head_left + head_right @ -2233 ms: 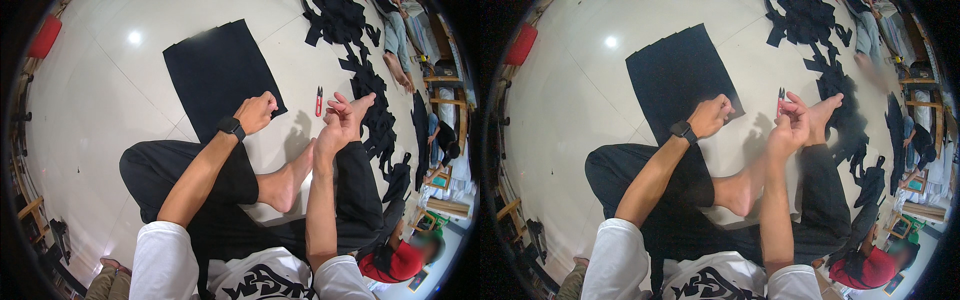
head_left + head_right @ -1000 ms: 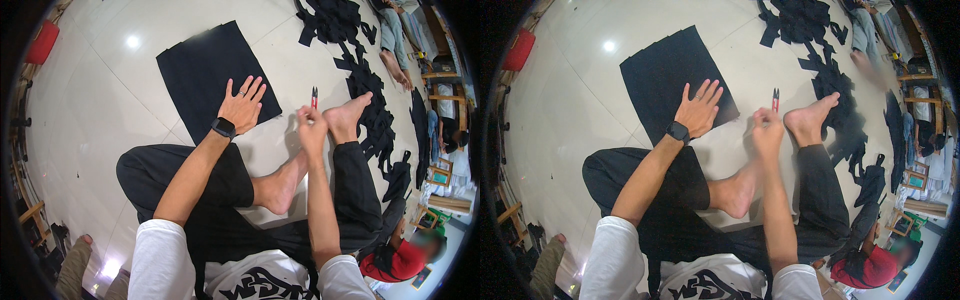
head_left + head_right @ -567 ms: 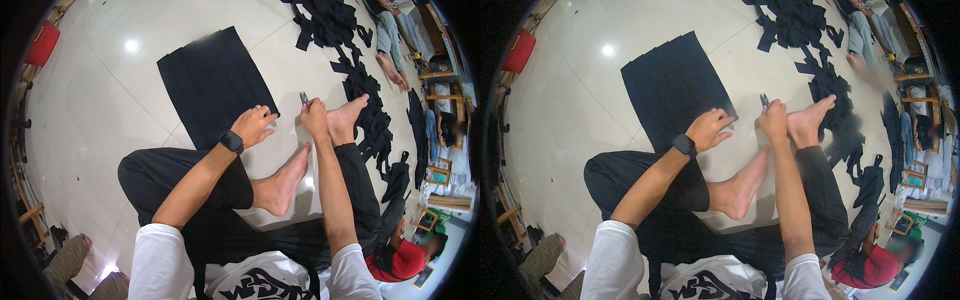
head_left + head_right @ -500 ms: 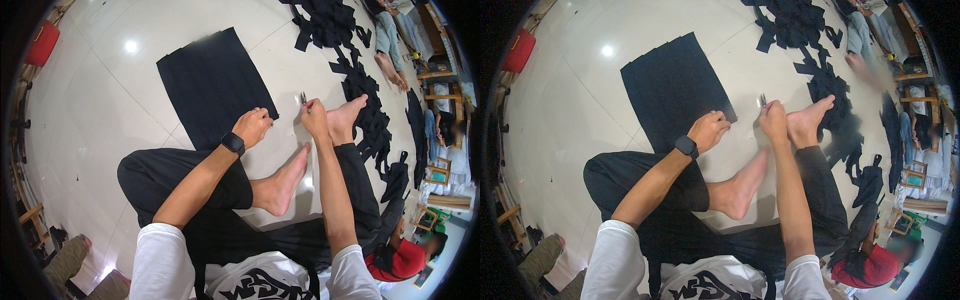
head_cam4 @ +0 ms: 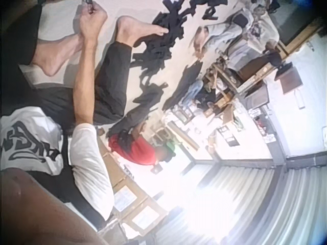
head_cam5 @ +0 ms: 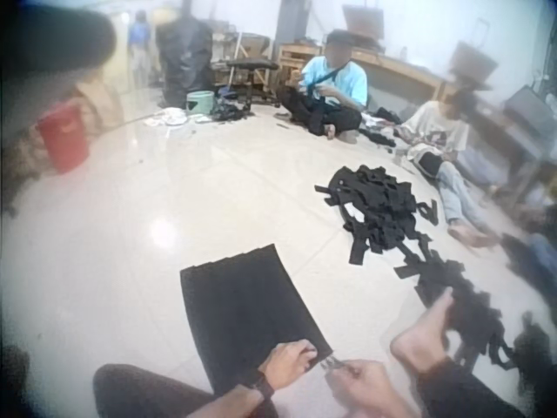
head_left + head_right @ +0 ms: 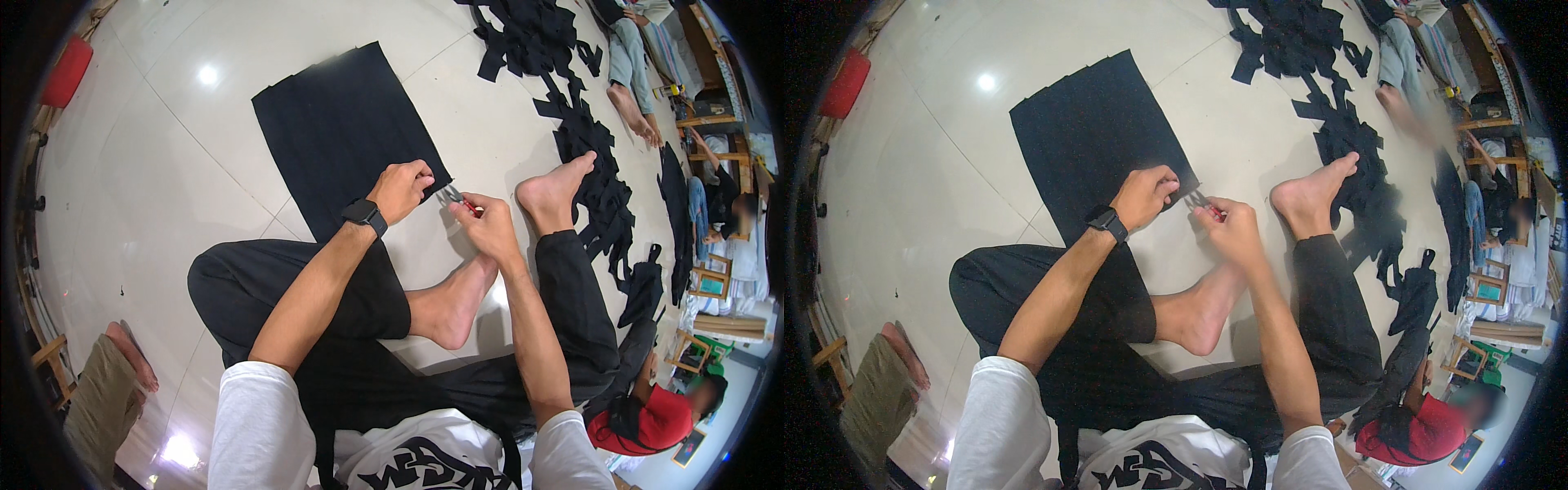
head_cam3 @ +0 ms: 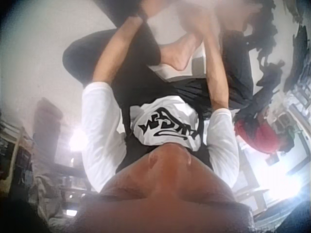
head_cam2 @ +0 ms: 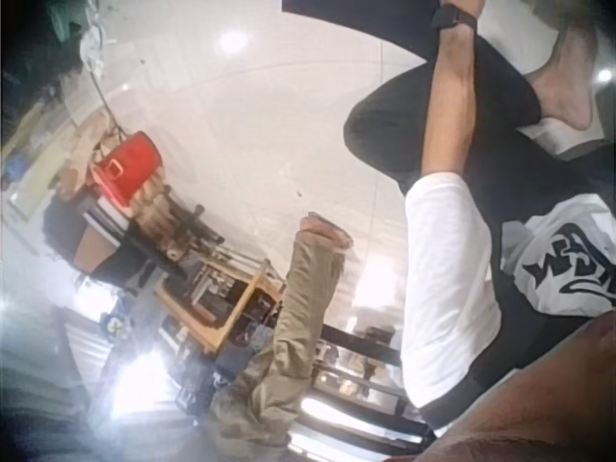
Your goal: The person sits on the floor and uses a red utility knife to cut strips from a large piece of black fabric. They repeatedly slice along the edge, remove the cut strips, and continue cutting until the fabric is reduced in size.
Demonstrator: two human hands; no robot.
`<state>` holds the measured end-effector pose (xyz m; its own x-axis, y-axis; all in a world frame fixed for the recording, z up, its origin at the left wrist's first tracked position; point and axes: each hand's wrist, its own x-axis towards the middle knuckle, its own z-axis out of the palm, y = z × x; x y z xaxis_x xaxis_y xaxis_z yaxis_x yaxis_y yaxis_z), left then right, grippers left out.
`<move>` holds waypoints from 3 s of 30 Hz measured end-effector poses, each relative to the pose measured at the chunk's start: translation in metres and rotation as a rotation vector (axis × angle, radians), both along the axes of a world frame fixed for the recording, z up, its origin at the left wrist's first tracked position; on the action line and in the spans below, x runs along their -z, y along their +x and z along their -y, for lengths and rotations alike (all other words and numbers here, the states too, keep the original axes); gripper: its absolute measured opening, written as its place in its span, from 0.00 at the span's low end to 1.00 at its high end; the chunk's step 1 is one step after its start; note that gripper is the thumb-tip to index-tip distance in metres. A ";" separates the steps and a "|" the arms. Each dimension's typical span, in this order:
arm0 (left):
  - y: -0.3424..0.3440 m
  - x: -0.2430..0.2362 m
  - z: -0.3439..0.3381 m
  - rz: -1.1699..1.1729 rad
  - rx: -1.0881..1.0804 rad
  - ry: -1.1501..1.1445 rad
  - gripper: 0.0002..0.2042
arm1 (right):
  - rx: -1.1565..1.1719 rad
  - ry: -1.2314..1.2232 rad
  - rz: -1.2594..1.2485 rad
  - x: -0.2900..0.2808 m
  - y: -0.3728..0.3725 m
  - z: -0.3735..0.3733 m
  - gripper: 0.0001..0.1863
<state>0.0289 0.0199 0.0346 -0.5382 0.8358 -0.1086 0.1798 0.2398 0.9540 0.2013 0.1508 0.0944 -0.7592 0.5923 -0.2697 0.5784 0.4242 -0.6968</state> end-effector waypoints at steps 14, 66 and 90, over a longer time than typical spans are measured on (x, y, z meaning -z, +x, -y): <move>0.001 0.017 -0.002 -0.080 -0.013 0.088 0.05 | 0.028 -0.106 0.052 0.016 -0.020 0.015 0.17; -0.253 0.023 0.122 -0.563 -0.662 -0.400 0.10 | 0.285 0.095 -0.174 0.064 -0.039 0.009 0.12; -0.331 -0.069 0.401 -0.709 -0.836 -0.863 0.29 | 0.211 -0.016 -0.234 0.083 -0.030 -0.006 0.14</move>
<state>-0.3018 -0.3810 0.1037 -0.9951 0.0526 0.0833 0.0698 0.9733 0.2186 0.1718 0.1573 0.0112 -0.6628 0.7402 -0.1128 0.4756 0.2999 -0.8270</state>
